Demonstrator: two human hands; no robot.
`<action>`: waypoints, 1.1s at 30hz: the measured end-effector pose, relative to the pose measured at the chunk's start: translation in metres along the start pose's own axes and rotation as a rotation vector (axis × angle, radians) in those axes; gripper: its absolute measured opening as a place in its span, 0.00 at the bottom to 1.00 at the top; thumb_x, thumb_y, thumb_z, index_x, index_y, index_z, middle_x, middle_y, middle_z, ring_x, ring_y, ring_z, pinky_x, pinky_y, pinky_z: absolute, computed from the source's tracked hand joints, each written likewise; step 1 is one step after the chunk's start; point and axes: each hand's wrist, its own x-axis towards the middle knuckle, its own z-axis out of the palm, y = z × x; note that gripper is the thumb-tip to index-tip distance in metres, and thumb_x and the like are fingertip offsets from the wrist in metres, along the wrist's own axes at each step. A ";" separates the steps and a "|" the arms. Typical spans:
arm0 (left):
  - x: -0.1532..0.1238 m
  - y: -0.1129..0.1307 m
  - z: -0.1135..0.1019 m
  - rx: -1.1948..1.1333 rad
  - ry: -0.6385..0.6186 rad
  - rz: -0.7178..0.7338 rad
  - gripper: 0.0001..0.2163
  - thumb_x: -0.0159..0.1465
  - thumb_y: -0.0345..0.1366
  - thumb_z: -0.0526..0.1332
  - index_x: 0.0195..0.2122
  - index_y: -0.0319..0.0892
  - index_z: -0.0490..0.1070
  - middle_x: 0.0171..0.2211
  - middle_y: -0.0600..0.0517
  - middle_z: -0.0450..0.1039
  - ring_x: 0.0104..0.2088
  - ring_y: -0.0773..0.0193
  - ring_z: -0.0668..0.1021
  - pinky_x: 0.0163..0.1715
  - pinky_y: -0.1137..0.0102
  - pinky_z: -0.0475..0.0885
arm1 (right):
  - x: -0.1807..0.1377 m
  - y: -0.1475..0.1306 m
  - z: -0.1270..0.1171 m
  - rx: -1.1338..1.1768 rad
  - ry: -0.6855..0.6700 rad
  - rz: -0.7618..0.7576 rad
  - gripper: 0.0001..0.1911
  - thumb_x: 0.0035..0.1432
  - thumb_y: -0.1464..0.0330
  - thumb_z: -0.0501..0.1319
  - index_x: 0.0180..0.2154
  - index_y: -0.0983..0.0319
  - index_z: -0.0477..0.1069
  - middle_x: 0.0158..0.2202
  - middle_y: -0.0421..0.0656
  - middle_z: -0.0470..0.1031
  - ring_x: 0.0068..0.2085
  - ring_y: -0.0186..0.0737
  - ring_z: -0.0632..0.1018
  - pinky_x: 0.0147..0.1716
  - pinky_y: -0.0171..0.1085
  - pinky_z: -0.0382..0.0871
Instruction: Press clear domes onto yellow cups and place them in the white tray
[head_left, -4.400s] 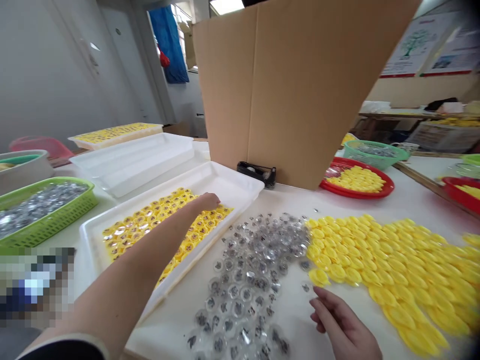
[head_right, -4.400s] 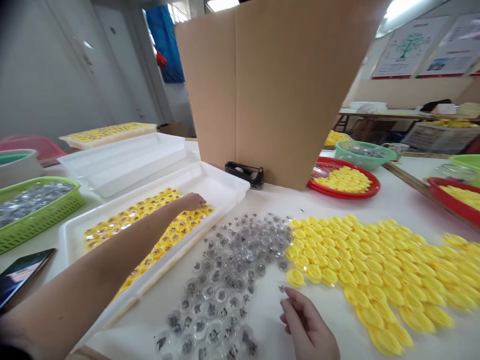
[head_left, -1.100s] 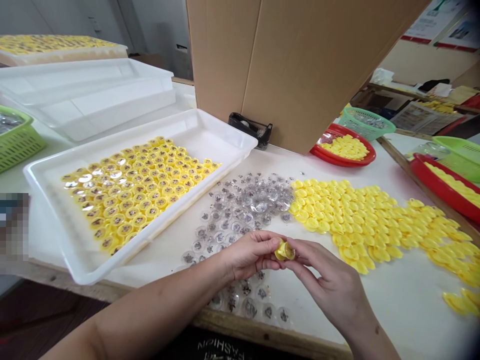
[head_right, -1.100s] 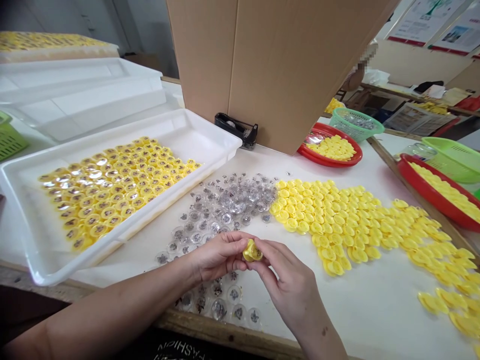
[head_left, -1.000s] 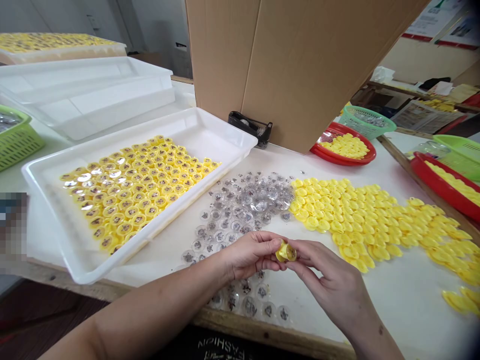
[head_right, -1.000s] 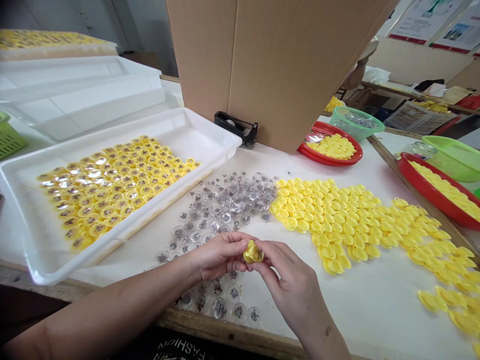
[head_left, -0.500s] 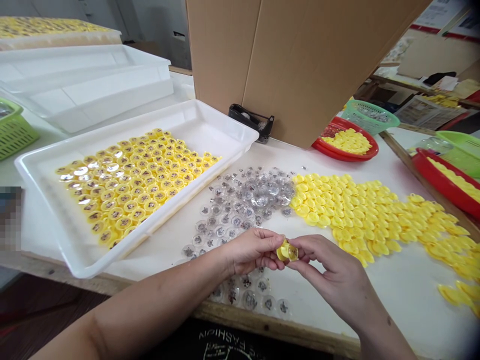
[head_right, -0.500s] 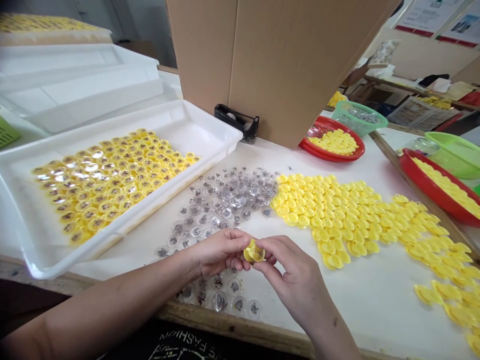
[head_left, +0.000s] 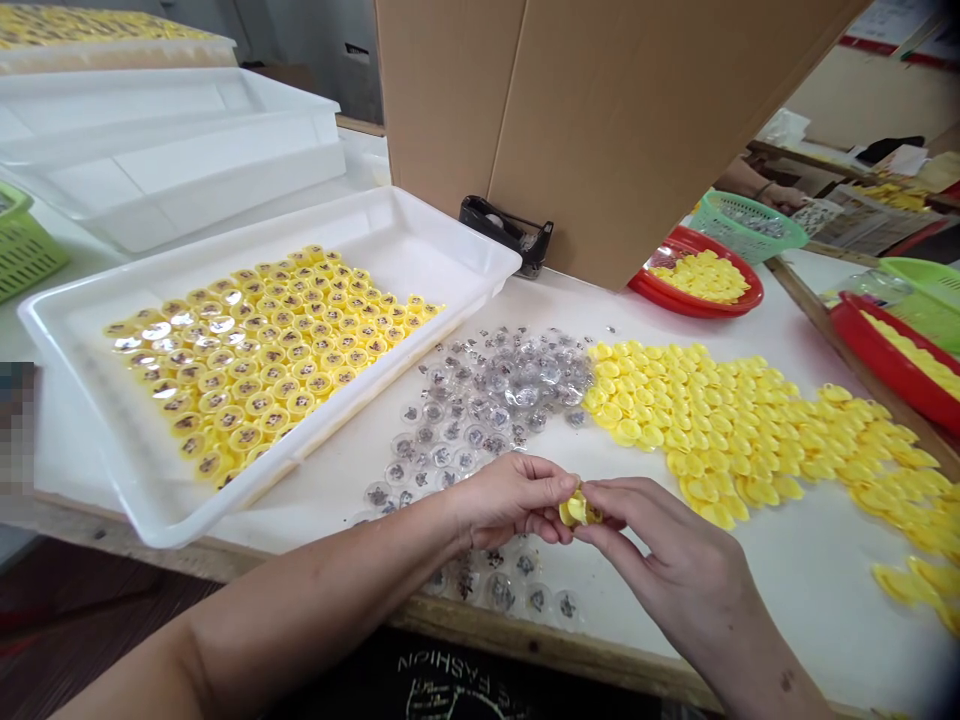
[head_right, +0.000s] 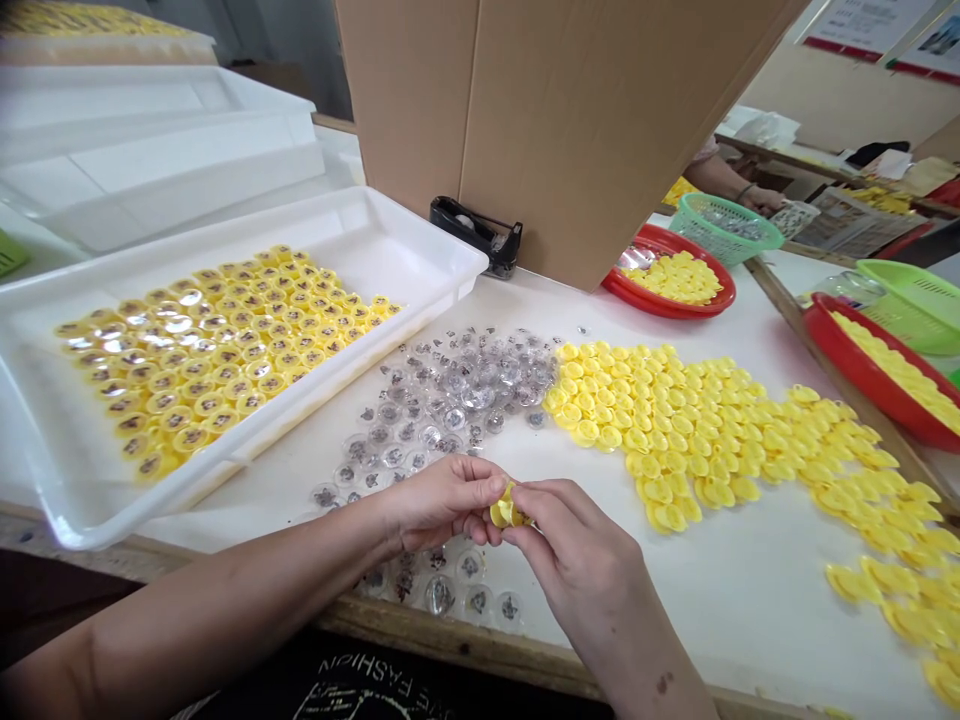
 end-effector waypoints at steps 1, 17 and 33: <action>0.000 0.000 0.000 0.025 -0.001 0.009 0.22 0.46 0.49 0.71 0.31 0.33 0.73 0.21 0.51 0.73 0.20 0.72 0.74 0.22 0.77 0.68 | -0.001 0.001 0.001 0.006 -0.006 0.002 0.07 0.59 0.70 0.59 0.41 0.55 0.70 0.37 0.42 0.76 0.36 0.38 0.79 0.34 0.34 0.75; -0.007 0.005 0.010 0.553 0.115 0.262 0.15 0.56 0.45 0.64 0.36 0.37 0.71 0.29 0.51 0.71 0.28 0.68 0.72 0.30 0.73 0.67 | -0.013 0.007 0.022 0.119 0.208 0.300 0.15 0.55 0.63 0.63 0.45 0.58 0.68 0.37 0.44 0.72 0.32 0.38 0.74 0.31 0.38 0.74; -0.010 0.010 0.011 1.074 0.278 0.445 0.06 0.59 0.34 0.60 0.35 0.39 0.73 0.30 0.50 0.72 0.32 0.64 0.72 0.33 0.72 0.63 | -0.015 0.016 0.047 0.749 0.219 0.521 0.08 0.57 0.63 0.62 0.38 0.60 0.71 0.30 0.40 0.74 0.31 0.36 0.76 0.31 0.34 0.74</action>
